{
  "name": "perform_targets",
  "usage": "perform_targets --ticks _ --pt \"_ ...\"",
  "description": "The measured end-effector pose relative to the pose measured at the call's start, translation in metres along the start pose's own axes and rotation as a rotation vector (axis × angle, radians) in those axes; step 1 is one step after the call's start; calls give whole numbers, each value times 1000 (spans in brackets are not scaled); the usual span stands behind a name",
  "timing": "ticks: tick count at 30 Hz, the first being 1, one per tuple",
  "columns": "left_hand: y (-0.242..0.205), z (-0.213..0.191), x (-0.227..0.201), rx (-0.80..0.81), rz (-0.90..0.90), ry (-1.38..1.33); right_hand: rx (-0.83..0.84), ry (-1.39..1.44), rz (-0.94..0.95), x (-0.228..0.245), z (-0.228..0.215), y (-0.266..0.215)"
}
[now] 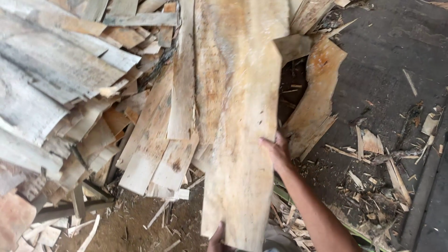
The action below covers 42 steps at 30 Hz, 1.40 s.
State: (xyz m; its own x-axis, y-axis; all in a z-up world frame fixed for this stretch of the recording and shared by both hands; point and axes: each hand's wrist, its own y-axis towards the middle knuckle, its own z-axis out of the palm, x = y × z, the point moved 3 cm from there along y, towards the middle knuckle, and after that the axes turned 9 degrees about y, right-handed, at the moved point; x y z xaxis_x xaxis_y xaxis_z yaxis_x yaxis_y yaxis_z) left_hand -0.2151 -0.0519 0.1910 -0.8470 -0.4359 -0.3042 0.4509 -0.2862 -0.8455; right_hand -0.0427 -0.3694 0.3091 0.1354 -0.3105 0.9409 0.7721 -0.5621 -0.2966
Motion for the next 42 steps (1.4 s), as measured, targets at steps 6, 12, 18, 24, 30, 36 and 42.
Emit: perform_targets --ticks 6,12,18,24,30,36,42 --pt "-18 41 -10 280 -109 45 -42 -41 -218 57 -31 -64" --pt "19 42 19 523 -260 244 -231 59 -346 -6 -153 -55" --pt "28 43 58 547 -276 526 -495 231 -119 -91 -259 -74" --pt "23 46 84 553 -347 538 -323 298 56 -112 -257 -135" --pt "9 75 127 475 -375 502 -273 114 -107 -26 -251 -162" --pt "-9 120 198 714 -412 415 -301 47 -307 26 -318 -186" --pt "-60 112 227 843 -552 901 -500 126 -242 -53 -436 -218"
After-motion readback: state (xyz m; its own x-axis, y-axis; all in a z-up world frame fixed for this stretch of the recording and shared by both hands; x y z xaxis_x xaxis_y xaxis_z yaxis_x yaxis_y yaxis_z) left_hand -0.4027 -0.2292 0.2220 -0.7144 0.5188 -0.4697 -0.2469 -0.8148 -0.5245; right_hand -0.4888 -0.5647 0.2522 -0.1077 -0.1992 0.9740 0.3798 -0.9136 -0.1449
